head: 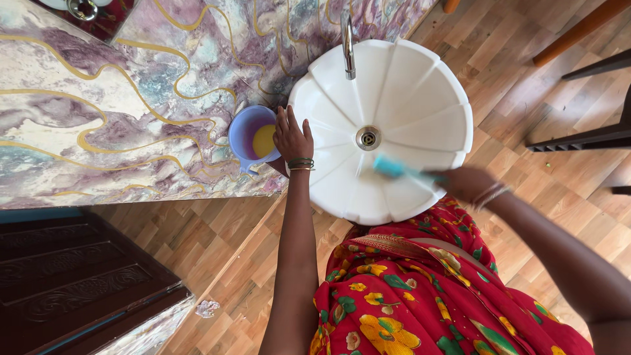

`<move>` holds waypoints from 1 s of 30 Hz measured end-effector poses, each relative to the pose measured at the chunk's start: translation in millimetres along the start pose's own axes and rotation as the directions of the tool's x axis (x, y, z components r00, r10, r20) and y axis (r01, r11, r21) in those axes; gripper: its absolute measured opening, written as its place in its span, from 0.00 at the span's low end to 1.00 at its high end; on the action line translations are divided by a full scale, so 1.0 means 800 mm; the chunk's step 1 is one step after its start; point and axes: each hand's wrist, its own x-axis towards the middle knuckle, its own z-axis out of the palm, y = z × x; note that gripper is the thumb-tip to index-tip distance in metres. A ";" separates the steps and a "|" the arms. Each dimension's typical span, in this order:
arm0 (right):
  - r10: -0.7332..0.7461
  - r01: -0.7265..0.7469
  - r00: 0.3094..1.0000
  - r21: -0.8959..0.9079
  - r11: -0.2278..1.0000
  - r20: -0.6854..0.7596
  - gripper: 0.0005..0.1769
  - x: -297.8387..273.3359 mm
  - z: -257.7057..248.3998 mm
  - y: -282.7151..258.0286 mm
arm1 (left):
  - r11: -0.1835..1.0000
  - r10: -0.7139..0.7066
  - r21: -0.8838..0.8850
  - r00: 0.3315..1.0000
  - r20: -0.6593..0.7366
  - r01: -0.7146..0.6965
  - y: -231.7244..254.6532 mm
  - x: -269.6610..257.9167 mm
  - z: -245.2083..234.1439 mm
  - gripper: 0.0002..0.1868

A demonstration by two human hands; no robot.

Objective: The person scrubs a white, flower-shaped sink with a blue brush, focusing on the basin and drain area. They repeatedly dip the brush into a purple cup containing a yellow liquid to apply cleaning solution. The person also scrubs the faucet and the sink's rim.

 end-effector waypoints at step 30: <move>-0.120 0.100 0.985 0.152 0.983 0.127 0.28 -0.033 0.001 -0.054 | 0.997 0.010 -0.073 1.000 0.000 -0.010 0.000 0.000 -0.005 0.25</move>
